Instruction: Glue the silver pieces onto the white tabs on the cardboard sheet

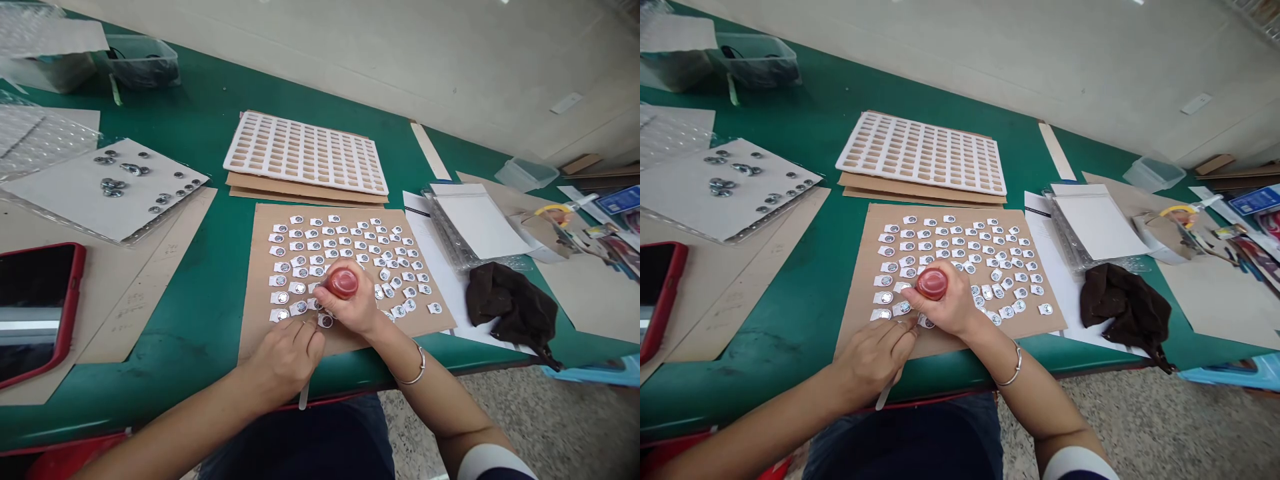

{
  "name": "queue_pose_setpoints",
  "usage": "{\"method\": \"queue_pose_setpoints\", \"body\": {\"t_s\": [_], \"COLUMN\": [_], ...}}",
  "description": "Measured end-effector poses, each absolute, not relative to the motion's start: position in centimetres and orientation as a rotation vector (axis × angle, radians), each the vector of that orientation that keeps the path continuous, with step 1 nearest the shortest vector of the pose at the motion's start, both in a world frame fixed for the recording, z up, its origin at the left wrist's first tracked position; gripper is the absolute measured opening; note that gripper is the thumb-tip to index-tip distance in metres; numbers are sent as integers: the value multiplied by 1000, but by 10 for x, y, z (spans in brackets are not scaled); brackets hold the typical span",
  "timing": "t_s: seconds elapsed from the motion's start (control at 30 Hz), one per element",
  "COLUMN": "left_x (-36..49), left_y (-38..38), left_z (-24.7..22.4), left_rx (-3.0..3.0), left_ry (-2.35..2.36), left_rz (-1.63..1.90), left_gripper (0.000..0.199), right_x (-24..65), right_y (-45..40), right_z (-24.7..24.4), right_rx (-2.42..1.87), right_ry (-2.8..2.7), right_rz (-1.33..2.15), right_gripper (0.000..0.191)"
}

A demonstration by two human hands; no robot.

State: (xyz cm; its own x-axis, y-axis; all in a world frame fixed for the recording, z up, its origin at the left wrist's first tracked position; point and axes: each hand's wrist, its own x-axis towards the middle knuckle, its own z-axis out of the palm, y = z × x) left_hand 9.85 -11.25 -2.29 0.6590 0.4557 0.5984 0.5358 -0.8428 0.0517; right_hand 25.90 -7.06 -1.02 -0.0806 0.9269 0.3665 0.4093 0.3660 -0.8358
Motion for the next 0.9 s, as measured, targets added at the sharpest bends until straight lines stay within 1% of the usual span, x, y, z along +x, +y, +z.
{"method": "queue_pose_setpoints", "body": {"t_s": [0.57, 0.9], "left_x": [97, 96], "left_y": [-112, -111], "left_z": [-23, -24], "left_rx": [-2806, -2804], "left_ry": [-833, -832], "left_rz": [-887, -922], "left_gripper": [21, 20], "right_x": [261, 263], "right_y": [-67, -66], "right_z": [-10, -11], "right_rx": [-1226, -1258], "right_ry": [-1644, -1633], "right_rz": [637, 589], "right_gripper": [26, 27]}}
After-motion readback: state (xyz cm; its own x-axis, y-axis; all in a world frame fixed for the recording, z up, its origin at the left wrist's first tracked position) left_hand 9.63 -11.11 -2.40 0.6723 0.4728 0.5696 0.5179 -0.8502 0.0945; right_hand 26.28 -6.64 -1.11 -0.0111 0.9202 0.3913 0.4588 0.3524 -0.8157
